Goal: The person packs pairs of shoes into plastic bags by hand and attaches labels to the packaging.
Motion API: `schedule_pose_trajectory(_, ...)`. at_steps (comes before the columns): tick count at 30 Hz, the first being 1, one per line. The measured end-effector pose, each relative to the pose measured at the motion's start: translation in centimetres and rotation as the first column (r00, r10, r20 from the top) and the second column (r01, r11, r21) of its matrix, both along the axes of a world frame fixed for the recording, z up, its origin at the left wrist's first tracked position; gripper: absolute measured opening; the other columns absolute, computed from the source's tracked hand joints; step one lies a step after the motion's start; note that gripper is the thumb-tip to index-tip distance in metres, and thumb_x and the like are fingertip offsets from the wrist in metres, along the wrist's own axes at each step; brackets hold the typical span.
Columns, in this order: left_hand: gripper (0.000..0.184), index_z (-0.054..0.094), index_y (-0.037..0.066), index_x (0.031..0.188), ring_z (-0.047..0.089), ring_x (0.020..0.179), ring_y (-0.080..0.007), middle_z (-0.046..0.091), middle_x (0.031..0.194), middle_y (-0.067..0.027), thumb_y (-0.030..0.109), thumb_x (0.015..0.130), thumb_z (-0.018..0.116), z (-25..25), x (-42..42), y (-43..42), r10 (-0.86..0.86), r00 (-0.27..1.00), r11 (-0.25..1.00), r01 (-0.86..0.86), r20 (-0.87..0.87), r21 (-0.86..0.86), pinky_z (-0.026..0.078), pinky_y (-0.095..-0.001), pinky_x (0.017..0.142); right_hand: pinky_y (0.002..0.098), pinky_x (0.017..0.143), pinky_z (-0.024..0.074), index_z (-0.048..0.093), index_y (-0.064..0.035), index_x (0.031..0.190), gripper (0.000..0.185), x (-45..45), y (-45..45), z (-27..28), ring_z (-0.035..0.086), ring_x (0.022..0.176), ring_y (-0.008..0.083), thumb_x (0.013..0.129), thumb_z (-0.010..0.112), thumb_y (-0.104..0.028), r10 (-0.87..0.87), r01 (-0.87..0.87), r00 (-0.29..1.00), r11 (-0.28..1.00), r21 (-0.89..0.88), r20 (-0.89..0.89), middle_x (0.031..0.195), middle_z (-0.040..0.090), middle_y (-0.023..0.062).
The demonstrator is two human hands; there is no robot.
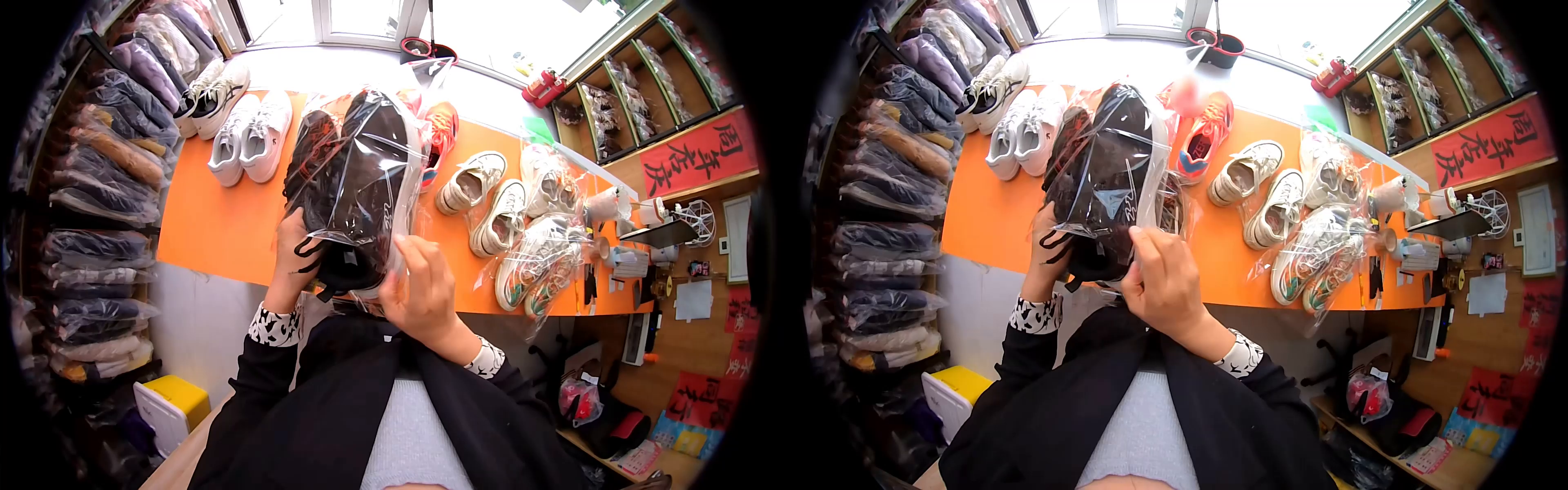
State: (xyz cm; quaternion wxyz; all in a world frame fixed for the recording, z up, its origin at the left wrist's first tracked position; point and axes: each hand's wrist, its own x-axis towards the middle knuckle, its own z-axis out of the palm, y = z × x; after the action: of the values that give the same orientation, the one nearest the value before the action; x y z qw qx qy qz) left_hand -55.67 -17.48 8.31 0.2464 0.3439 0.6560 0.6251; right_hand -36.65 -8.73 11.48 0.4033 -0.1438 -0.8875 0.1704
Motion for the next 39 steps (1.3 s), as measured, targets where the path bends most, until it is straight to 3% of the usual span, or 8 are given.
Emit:
schedule_pose_trajectory(6,0.026,0.055,-0.003,0.081,0.061,0.067,-0.0393,0.062,0.072,-0.0218,0.018,0.076,0.068,-1.2,-0.3,-0.2,0.048,0.962,0.991,-0.079,-0.271,-0.105,0.046,-0.0417,0.061,0.0404,0.082,0.0506,0.052,0.0033,0.121,0.059,-0.3,-0.4,3.1,0.057,0.095,0.0346,0.064,0.064,0.000,0.037,-0.036,0.999,0.972,-0.231,0.001,0.118,0.050,0.0202)
schedule_pose_trajectory(17,0.027,0.056,0.000,0.081,0.055,0.073,-0.0451,0.062,0.077,-0.0202,0.023,0.074,0.069,2.1,1.3,0.0,-0.065,0.865,0.857,-0.207,-0.498,-0.472,0.043,-0.0510,0.065,0.0392,0.076,0.0513,0.054,0.0064,0.115,0.049,-0.7,0.5,0.6,0.059,0.088,0.0345,0.071,0.072,-0.006,-0.034,0.034,0.999,0.991,-0.131,0.006,0.101,0.058,0.0187)
schedule_pose_trajectory(22,0.022,0.060,0.000,0.090,0.058,0.068,-0.0384,0.060,0.079,-0.0182,0.011,0.071,0.063,0.4,2.4,0.2,0.011,0.462,0.948,-0.287,-0.887,-0.138,0.045,-0.0494,0.059,0.0370,0.059,0.0463,0.059,0.0006,0.089,0.019,-1.0,0.3,0.2,0.057,0.067,0.0293,0.077,0.070,-0.007,-0.119,0.127,0.982,0.991,-0.046,0.147,0.077,0.055,0.0132)
schedule_pose_trajectory(31,0.016,0.051,0.000,0.076,0.056,0.056,-0.0416,0.059,0.066,-0.0220,0.010,0.070,0.062,0.6,2.3,0.3,0.020,0.691,0.879,-0.357,-0.723,-0.317,0.044,-0.0496,0.052,0.0366,0.051,0.0407,0.056,-0.0038,0.073,0.014,0.8,0.9,-1.3,0.054,0.056,0.0268,0.074,0.070,-0.002,0.246,-0.240,0.965,0.968,-0.070,0.093,0.067,0.053,0.0085)
schedule_pose_trajectory(33,0.015,0.052,0.000,0.076,0.058,0.055,-0.0403,0.057,0.060,-0.0207,0.010,0.071,0.062,-1.8,2.5,0.6,0.070,0.443,0.945,-0.316,-0.894,-0.082,0.045,-0.0482,0.050,0.0355,0.050,0.0409,0.057,-0.0043,0.072,0.013,1.2,0.6,-1.2,0.053,0.055,0.0263,0.071,0.069,-0.002,0.207,-0.191,0.967,0.975,-0.114,0.146,0.064,0.052,0.0073)
schedule_pose_trajectory(37,0.019,0.056,0.001,0.081,0.056,0.065,-0.0384,0.059,0.071,-0.0180,0.018,0.079,0.064,0.5,4.5,1.4,-0.117,0.796,0.869,-0.207,-0.593,-0.449,0.041,-0.0477,0.055,0.0380,0.065,0.0426,0.061,-0.0047,0.089,0.024,-0.6,-0.3,1.4,0.054,0.070,0.0262,0.065,0.067,-0.003,0.013,-0.017,0.999,0.997,0.075,0.053,0.081,0.053,0.0081)
schedule_pose_trajectory(38,0.015,0.055,0.004,0.076,0.056,0.059,-0.0368,0.057,0.066,-0.0142,0.017,0.078,0.063,-0.5,4.9,1.4,-0.051,0.710,0.917,-0.245,-0.703,-0.314,0.040,-0.0465,0.051,0.0393,0.070,0.0414,0.062,-0.0034,0.099,0.033,-0.9,-0.3,0.7,0.054,0.076,0.0263,0.067,0.066,-0.004,0.003,-0.015,0.997,0.986,0.164,0.074,0.090,0.054,0.0091)
schedule_pose_trajectory(39,0.011,0.058,0.007,0.080,0.058,0.047,-0.0308,0.054,0.051,-0.0088,0.011,0.073,0.064,-1.2,4.6,1.0,-0.137,0.276,0.962,-0.193,-0.951,-0.195,0.043,-0.0412,0.043,0.0393,0.070,0.0414,0.062,-0.0034,0.099,0.033,-1.3,-0.3,0.9,0.054,0.076,0.0263,0.067,0.066,-0.004,0.011,-0.023,0.997,0.986,0.165,0.072,0.090,0.054,0.0091)
